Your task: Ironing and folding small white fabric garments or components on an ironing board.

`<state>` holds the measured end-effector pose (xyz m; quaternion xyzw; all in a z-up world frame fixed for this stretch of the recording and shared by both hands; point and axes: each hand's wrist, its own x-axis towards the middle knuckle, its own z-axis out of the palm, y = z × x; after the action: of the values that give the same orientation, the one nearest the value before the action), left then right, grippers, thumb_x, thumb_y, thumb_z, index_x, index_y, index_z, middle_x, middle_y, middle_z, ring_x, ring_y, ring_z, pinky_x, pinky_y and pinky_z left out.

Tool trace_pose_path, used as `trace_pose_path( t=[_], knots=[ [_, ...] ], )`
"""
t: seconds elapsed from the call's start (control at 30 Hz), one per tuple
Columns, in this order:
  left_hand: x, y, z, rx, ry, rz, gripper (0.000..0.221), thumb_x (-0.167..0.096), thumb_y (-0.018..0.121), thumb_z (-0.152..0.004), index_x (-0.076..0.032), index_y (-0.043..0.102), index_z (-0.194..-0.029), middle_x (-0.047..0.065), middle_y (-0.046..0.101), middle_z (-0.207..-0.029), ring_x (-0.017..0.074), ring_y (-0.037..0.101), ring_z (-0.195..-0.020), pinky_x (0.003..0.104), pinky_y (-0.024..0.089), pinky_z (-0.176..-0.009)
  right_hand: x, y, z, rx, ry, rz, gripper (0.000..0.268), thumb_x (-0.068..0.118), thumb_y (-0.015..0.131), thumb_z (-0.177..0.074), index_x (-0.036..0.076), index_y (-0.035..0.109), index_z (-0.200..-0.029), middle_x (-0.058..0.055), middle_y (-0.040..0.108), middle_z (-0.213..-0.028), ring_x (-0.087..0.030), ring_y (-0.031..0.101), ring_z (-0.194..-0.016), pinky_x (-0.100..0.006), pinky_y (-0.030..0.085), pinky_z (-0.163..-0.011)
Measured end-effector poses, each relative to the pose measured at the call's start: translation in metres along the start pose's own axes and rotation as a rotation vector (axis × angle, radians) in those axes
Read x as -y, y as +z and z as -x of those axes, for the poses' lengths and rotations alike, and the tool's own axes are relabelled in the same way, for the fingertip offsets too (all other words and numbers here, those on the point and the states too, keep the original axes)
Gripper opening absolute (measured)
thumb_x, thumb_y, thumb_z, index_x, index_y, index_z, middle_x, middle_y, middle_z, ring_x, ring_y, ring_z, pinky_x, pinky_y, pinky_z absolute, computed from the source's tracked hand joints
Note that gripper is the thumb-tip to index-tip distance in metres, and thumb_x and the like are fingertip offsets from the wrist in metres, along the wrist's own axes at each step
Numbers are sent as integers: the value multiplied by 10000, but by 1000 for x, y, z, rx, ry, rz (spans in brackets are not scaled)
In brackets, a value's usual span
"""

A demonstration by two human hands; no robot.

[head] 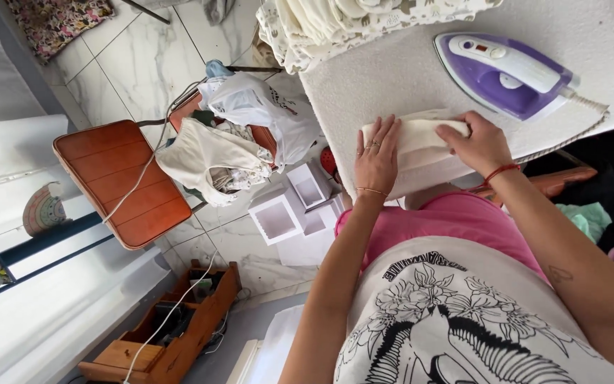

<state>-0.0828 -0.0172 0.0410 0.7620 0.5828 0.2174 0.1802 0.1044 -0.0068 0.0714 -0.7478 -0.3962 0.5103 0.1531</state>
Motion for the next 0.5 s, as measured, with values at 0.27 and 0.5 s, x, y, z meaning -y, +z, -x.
trace_pose_path(
  t=[0.27,0.5],
  knots=[
    [-5,10,-1,27,28,-309,510,-412,298,-886,-180,269,-1340,78,198,-1435,222,172,-1338,515,75,-1063,12,35,-12,-250,-1187,894,565,376,480,-799,75,418,-1274,-142,471,-1235,-281,392,-1225,-463,355,-958],
    [0,-11,-3,250,-338,-83,748,-586,190,-834,-52,179,-1358,135,63,-1451,221,78,-1346,421,99,-1082,-5,29,-20,-132,-1032,774,640,481,288,-858,54,337,-1332,-126,324,-1377,-295,285,-1268,-538,231,-986]
  ],
)
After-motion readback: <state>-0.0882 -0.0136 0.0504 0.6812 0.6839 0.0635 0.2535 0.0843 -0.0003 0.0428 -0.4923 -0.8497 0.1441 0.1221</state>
